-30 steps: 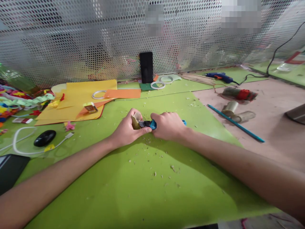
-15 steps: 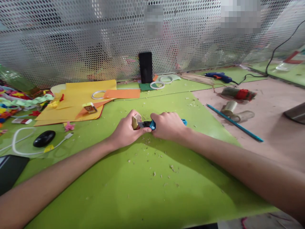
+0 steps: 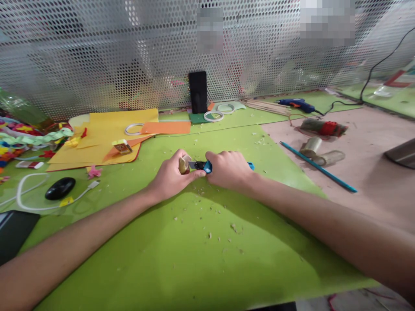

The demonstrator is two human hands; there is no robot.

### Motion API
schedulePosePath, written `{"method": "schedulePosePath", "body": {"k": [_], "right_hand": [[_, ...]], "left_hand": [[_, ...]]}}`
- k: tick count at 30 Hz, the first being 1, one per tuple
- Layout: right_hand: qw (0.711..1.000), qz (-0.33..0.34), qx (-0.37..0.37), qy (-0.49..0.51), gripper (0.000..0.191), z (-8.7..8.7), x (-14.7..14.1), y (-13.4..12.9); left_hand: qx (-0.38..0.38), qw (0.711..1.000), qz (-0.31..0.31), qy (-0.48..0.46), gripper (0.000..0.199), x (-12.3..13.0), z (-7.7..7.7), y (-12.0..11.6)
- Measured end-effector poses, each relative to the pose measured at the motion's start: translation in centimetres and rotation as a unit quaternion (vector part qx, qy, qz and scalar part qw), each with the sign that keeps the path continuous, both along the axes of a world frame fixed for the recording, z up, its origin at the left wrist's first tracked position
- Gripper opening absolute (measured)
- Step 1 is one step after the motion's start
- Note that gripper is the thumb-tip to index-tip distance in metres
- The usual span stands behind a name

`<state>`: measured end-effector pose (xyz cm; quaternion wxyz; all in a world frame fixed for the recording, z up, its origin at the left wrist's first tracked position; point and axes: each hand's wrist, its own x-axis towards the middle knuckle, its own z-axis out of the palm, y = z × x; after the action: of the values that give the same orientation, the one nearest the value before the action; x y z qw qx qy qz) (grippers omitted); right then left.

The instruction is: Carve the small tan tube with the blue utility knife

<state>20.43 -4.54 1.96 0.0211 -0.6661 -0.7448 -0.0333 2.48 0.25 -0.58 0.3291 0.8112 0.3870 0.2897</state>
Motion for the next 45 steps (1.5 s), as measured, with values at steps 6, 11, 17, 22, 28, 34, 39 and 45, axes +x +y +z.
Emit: {"method": "schedulePosePath", "body": {"k": [6,11,17,22,28,34,39,45], "right_hand": [[1.000,0.016,-0.018,0.009,0.025,-0.12,0.10,0.06],[0.999,0.011,-0.026,0.014,0.025,-0.13,0.09,0.08],[1.000,0.019,-0.018,0.011,0.026,-0.17,0.10,0.06],[1.000,0.012,-0.014,0.006,0.028,-0.21,0.00,-0.01],[1.000,0.006,-0.020,-0.009,0.028,-0.14,-0.11,-0.06],[1.000,-0.004,-0.017,-0.010,0.027,-0.10,-0.11,-0.02],[1.000,-0.007,-0.008,-0.004,0.026,-0.17,0.02,0.20],[1.000,0.018,-0.011,0.009,0.025,-0.35,0.15,0.22]], "left_hand": [[-0.008,1.000,-0.008,-0.019,0.051,0.02,-0.28,0.11],[-0.005,1.000,-0.013,-0.010,0.049,0.01,-0.35,0.08],[0.005,1.000,-0.001,0.016,0.045,0.04,0.05,-0.14],[0.028,0.999,0.004,0.035,0.042,0.07,0.26,-0.23],[0.041,0.998,0.010,0.056,0.041,0.07,0.28,-0.18],[0.049,0.997,0.014,0.059,0.040,-0.06,-0.04,0.07],[0.036,0.998,0.008,0.050,0.039,-0.06,-0.14,0.19],[-0.001,1.000,-0.009,0.011,0.048,0.13,-0.02,0.05]]}}
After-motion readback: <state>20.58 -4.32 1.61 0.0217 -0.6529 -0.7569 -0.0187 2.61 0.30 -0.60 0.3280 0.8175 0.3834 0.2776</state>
